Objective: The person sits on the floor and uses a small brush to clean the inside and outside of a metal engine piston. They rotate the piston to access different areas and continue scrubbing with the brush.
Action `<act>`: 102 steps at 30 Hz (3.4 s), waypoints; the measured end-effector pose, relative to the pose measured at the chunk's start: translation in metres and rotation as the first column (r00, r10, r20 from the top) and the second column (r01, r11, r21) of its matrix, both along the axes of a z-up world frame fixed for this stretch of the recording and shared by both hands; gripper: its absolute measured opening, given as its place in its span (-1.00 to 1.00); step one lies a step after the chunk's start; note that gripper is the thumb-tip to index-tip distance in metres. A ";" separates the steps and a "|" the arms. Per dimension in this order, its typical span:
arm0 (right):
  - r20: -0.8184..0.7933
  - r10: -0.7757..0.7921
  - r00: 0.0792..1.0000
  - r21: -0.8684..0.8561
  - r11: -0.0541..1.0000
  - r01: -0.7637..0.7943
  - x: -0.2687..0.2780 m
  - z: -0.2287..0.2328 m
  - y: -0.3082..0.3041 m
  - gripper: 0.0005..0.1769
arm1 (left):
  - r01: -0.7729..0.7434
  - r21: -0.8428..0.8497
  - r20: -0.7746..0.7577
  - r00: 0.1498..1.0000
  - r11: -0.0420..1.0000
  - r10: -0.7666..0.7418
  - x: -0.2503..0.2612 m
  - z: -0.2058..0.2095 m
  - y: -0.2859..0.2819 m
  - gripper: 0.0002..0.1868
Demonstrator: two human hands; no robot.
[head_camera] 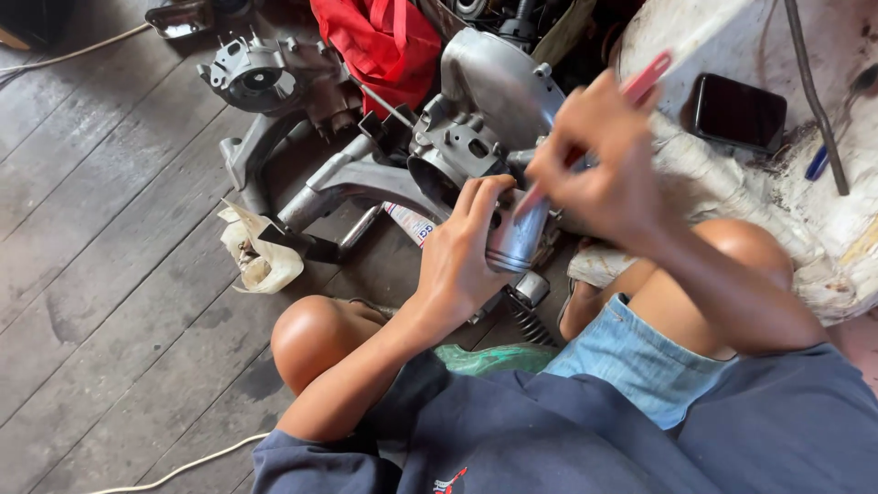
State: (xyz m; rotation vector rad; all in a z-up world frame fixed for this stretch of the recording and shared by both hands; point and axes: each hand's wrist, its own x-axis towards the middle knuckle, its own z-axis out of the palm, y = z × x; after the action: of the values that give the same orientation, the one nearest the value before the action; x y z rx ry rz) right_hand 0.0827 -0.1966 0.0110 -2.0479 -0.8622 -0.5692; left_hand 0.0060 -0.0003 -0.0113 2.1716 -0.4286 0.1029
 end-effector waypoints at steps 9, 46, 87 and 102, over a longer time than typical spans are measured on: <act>0.184 -0.166 0.969 -0.047 0.983 0.177 0.000 -0.005 -0.013 -0.58 | 0.028 -0.051 0.070 0.997 0.998 -0.024 -0.004 0.003 0.006 -0.46; -0.003 0.040 0.999 0.102 0.994 -0.040 -0.011 0.013 0.020 -0.64 | 0.001 -0.196 -0.277 0.959 0.981 -0.057 0.005 0.010 0.009 -0.03; 0.184 -0.031 0.983 0.191 0.982 -0.005 0.002 0.019 -0.003 -0.61 | -0.021 -0.382 -0.160 0.986 0.924 -0.043 -0.005 0.022 0.011 -0.13; 0.253 0.069 0.965 0.198 0.973 -0.121 -0.054 0.054 0.057 -0.54 | -0.025 -0.464 -0.103 0.994 0.886 -0.026 -0.004 0.017 0.011 -0.11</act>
State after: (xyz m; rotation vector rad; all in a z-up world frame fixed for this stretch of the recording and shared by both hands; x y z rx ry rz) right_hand 0.0286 -0.1393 0.0646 -1.7564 -0.9933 -0.8364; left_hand 0.0022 0.0106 0.0059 1.6925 -0.3049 0.0796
